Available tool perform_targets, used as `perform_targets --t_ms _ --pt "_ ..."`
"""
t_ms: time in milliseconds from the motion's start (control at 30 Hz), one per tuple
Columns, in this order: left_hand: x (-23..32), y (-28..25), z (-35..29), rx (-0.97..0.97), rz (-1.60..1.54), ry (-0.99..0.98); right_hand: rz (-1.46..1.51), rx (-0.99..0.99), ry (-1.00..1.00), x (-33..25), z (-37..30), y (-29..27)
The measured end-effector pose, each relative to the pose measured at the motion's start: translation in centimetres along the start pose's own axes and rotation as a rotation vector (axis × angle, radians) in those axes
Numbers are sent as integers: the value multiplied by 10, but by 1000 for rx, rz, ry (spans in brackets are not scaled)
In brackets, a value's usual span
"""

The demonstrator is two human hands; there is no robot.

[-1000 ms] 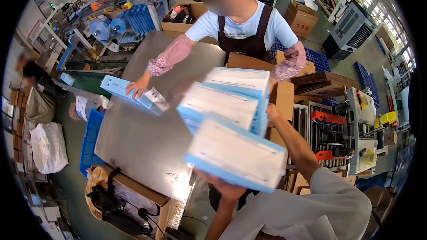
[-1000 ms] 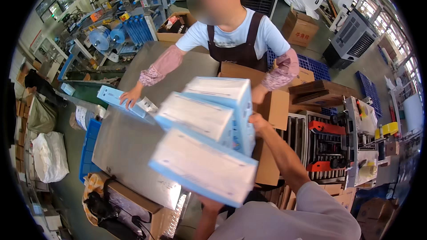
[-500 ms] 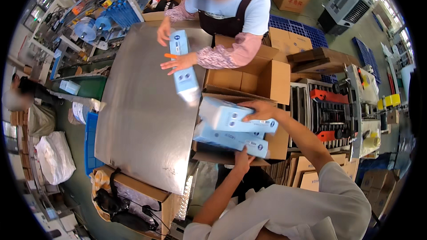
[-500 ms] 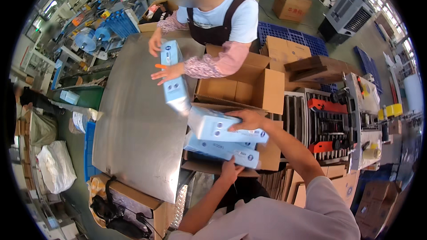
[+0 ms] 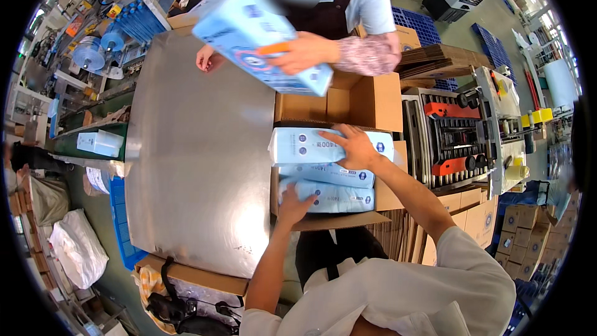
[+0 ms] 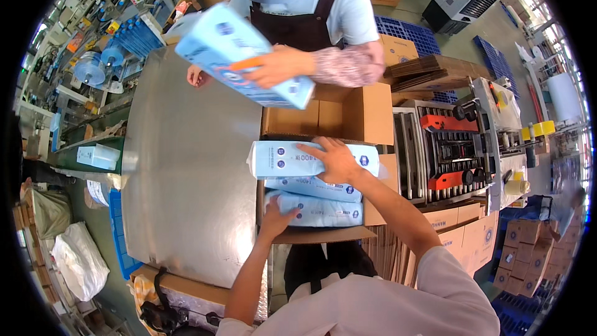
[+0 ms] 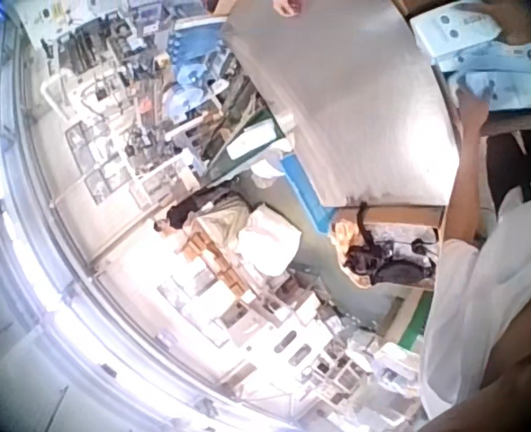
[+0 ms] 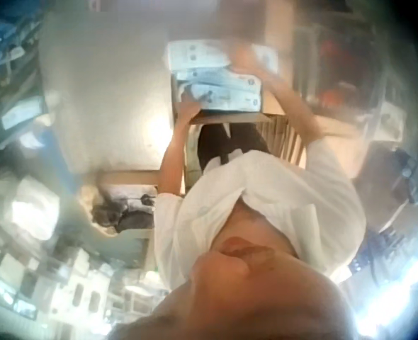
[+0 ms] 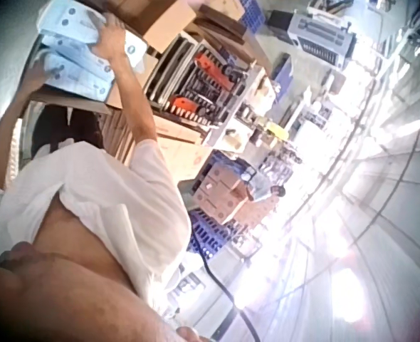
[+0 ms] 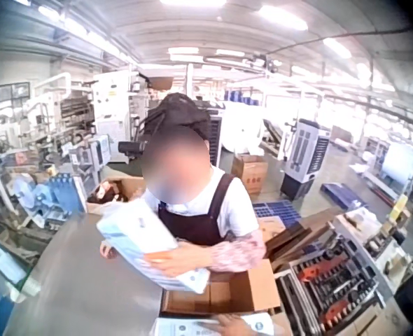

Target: The person repeatedly picks up light blue product boxes from a metal table and places them into brown cardboard shipping boxes. The person arranges the boxes inside the shipping containers and closes the flaps.

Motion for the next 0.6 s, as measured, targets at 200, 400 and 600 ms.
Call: perform_targets --t_ms 200,400,600 --pt "-48 17 6 -330 801 192 79 396 -204 11 -55 -46" --pt "70 32 68 4 457 766 137 546 -94 41 -91 -39" --pt "37 86 64 -200 62 739 -8 385 -212 26 -66 -26"
Point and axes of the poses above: each hand's wrist, its own z-axis towards the middle knuckle, its own y-axis out of the palm, x = y × z, the point moved 4 cm from there along z, towards the middle knuckle, and after that the axes turned 14 degrees about x, right-handed, at the moved point
